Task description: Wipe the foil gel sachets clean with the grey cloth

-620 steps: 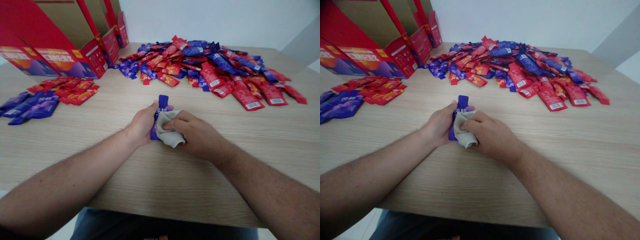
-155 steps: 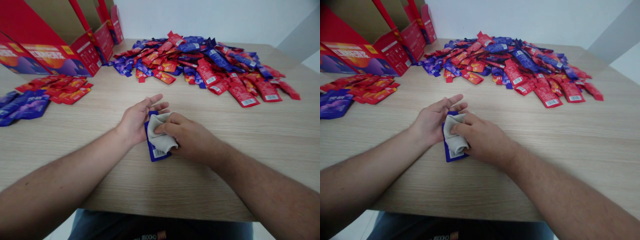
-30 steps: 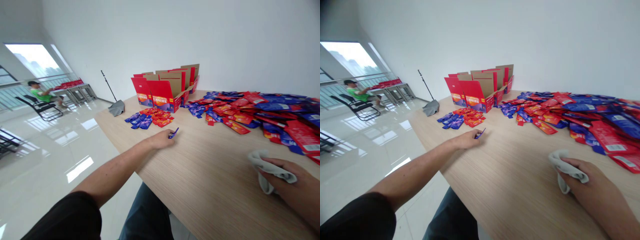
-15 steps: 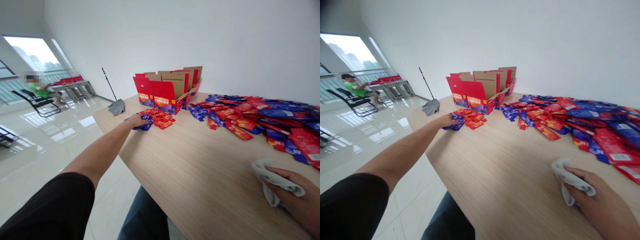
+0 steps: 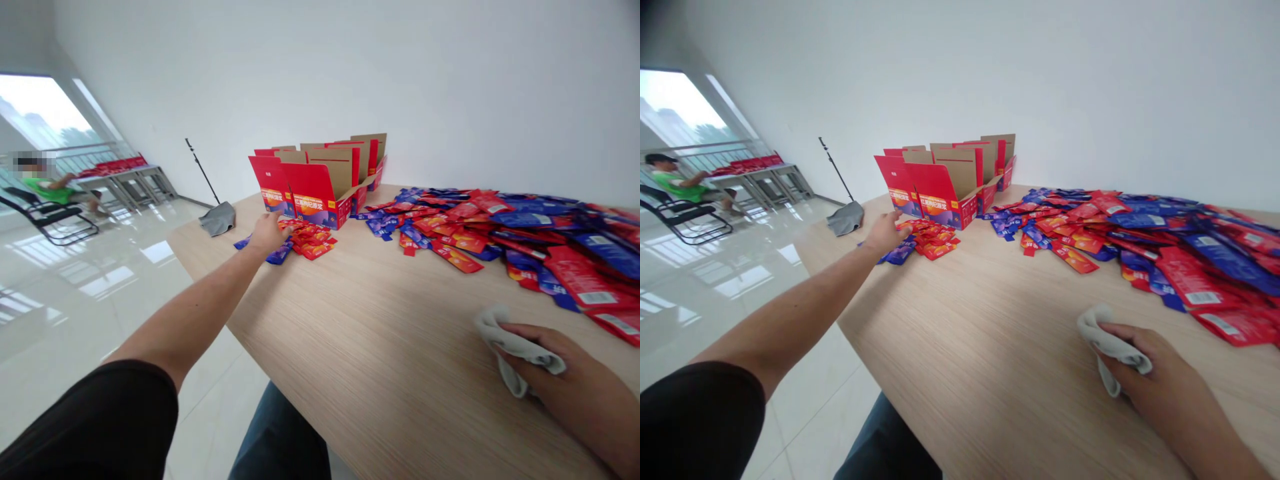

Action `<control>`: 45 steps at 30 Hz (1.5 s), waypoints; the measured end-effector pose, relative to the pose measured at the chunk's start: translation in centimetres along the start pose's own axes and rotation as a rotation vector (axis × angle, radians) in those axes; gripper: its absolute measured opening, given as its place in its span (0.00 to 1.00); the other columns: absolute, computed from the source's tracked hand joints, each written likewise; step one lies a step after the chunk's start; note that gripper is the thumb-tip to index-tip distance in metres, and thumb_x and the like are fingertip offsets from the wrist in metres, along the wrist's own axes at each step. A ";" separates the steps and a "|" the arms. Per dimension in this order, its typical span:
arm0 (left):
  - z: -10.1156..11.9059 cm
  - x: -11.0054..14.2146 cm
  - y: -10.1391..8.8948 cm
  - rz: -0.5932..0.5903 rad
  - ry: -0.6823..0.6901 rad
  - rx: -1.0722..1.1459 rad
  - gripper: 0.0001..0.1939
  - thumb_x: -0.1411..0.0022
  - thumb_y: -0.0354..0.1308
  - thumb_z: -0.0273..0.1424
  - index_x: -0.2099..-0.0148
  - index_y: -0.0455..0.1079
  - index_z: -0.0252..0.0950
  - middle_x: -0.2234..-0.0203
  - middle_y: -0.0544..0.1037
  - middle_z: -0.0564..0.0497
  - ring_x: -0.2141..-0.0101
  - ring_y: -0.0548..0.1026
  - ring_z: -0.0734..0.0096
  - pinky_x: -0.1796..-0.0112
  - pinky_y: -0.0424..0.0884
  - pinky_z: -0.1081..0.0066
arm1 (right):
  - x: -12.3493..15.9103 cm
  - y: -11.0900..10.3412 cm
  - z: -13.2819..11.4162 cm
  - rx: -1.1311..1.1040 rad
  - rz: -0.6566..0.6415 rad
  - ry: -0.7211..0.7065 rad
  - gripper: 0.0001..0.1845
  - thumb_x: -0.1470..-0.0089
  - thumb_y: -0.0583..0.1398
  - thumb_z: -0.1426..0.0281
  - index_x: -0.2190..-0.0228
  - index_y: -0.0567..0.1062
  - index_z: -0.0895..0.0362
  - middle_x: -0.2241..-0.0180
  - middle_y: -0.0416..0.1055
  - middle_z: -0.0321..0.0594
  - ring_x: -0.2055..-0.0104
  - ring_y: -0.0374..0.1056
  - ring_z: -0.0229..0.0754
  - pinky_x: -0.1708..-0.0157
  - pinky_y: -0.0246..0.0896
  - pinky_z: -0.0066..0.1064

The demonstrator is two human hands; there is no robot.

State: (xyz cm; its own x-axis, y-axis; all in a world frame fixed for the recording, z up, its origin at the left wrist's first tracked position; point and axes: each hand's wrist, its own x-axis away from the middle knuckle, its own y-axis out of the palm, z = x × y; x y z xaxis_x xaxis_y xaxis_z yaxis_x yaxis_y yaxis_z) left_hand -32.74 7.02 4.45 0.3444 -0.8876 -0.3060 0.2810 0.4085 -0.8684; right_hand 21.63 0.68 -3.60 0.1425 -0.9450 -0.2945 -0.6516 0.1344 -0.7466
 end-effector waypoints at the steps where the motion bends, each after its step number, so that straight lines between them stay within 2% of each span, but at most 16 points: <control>1: 1.3 1.0 0.5 -0.012 0.054 0.057 0.31 0.32 0.61 0.35 0.31 0.64 0.28 0.35 0.71 0.34 0.33 0.64 0.45 0.31 0.54 0.52 | 0.1 0.1 -0.2 -0.021 0.024 0.015 0.10 0.46 0.61 0.49 0.63 0.78 0.34 0.59 0.83 0.47 0.58 0.80 0.66 0.57 0.70 0.56; 2: 2.6 2.1 1.2 -0.034 0.113 0.109 0.28 0.31 0.60 0.36 0.33 0.66 0.30 0.36 0.73 0.37 0.34 0.65 0.47 0.31 0.56 0.51 | 0.1 0.2 -0.4 -0.044 0.031 0.044 0.10 0.46 0.62 0.49 0.63 0.78 0.35 0.59 0.82 0.47 0.57 0.79 0.66 0.56 0.70 0.56; 5: 7.0 5.7 3.6 -0.148 0.280 0.164 0.25 0.33 0.61 0.34 0.38 0.72 0.27 0.39 0.77 0.33 0.37 0.71 0.49 0.33 0.61 0.56 | -0.3 0.1 -0.8 -0.049 -0.021 0.070 0.13 0.50 0.62 0.53 0.63 0.80 0.42 0.58 0.83 0.50 0.56 0.79 0.67 0.55 0.71 0.57; 9: 12.7 9.9 7.5 -0.251 0.447 0.216 0.25 0.34 0.62 0.34 0.37 0.75 0.29 0.43 0.80 0.38 0.42 0.76 0.54 0.37 0.67 0.60 | -1.0 -0.2 -0.7 -0.032 -0.049 0.063 0.20 0.53 0.60 0.51 0.64 0.80 0.49 0.59 0.84 0.51 0.59 0.79 0.65 0.58 0.74 0.55; 12: 16.1 11.7 10.0 -0.299 0.524 0.237 0.24 0.35 0.64 0.33 0.39 0.76 0.33 0.44 0.81 0.41 0.42 0.77 0.56 0.37 0.68 0.61 | -1.3 -0.2 -0.5 -0.041 -0.018 0.097 0.21 0.54 0.60 0.51 0.64 0.80 0.49 0.61 0.84 0.49 0.62 0.79 0.62 0.62 0.73 0.50; 15: 18.6 12.5 12.0 -0.335 0.569 0.252 0.24 0.35 0.64 0.33 0.38 0.77 0.32 0.45 0.81 0.41 0.43 0.77 0.57 0.38 0.69 0.62 | -1.4 -0.1 -0.6 -0.068 0.006 0.122 0.17 0.53 0.61 0.53 0.65 0.79 0.49 0.61 0.84 0.47 0.60 0.79 0.59 0.62 0.72 0.45; 19: 20.6 12.3 14.2 -0.359 0.580 0.240 0.23 0.35 0.63 0.33 0.40 0.77 0.32 0.46 0.82 0.40 0.44 0.78 0.56 0.38 0.70 0.62 | -1.6 0.1 -0.9 -0.147 0.007 0.237 0.12 0.51 0.61 0.58 0.66 0.78 0.49 0.66 0.84 0.42 0.63 0.78 0.53 0.65 0.69 0.39; 26: 24.1 9.4 17.1 -0.360 0.592 0.149 0.24 0.34 0.61 0.32 0.38 0.76 0.31 0.49 0.82 0.39 0.46 0.79 0.55 0.40 0.71 0.61 | -1.7 0.8 -0.6 -0.175 0.035 0.266 0.11 0.48 0.62 0.60 0.64 0.80 0.50 0.65 0.83 0.40 0.62 0.77 0.49 0.62 0.68 0.36; 31: 27.4 7.6 18.4 -0.326 0.632 0.081 0.26 0.36 0.58 0.26 0.36 0.75 0.33 0.43 0.79 0.39 0.39 0.72 0.57 0.36 0.64 0.63 | -1.6 1.0 -1.1 -0.203 0.023 0.267 0.10 0.47 0.62 0.60 0.65 0.79 0.50 0.66 0.82 0.38 0.64 0.77 0.47 0.63 0.67 0.34; 33: 28.6 7.3 19.0 -0.311 0.626 0.051 0.27 0.34 0.54 0.26 0.34 0.73 0.33 0.42 0.77 0.38 0.38 0.71 0.56 0.35 0.63 0.61 | -1.7 0.9 -1.3 -0.207 0.013 0.272 0.10 0.46 0.62 0.61 0.65 0.79 0.51 0.67 0.82 0.38 0.64 0.77 0.47 0.63 0.67 0.34; 36: 30.3 6.9 19.9 -0.298 0.588 0.005 0.27 0.28 0.48 0.31 0.30 0.69 0.39 0.39 0.74 0.38 0.38 0.71 0.51 0.37 0.64 0.54 | -1.7 0.7 -1.7 -0.210 0.000 0.275 0.08 0.46 0.62 0.63 0.64 0.79 0.51 0.66 0.83 0.38 0.64 0.77 0.46 0.63 0.67 0.33; 40: 32.0 6.4 21.3 -0.327 0.547 -0.067 0.30 0.26 0.46 0.47 0.26 0.64 0.50 0.32 0.68 0.39 0.37 0.69 0.34 0.42 0.66 0.38 | -1.6 0.5 -2.0 -0.213 -0.014 0.273 0.07 0.46 0.62 0.65 0.65 0.79 0.51 0.65 0.83 0.38 0.63 0.77 0.46 0.63 0.67 0.32; 42: 32.5 6.2 21.8 -0.354 0.543 -0.101 0.32 0.28 0.48 0.52 0.28 0.68 0.49 0.32 0.68 0.37 0.37 0.67 0.27 0.44 0.65 0.34 | -1.6 0.5 -2.0 -0.212 -0.015 0.277 0.08 0.45 0.62 0.64 0.64 0.79 0.52 0.65 0.83 0.38 0.63 0.77 0.45 0.63 0.66 0.32; 45: 32.6 6.5 21.9 -0.361 0.559 -0.124 0.32 0.29 0.49 0.54 0.34 0.74 0.44 0.34 0.70 0.36 0.37 0.66 0.26 0.44 0.65 0.34 | -1.6 0.7 -2.0 -0.212 -0.013 0.283 0.09 0.44 0.62 0.63 0.63 0.80 0.51 0.65 0.83 0.38 0.63 0.76 0.45 0.63 0.66 0.32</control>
State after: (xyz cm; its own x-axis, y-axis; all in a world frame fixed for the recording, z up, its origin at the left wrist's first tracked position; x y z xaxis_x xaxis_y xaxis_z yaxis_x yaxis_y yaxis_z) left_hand 4.81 17.11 -3.85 -0.2767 -0.9540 -0.1155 0.1752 0.0681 -0.9822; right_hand 19.48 1.69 -2.48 -0.0413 -0.9954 -0.0868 -0.7956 0.0853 -0.5997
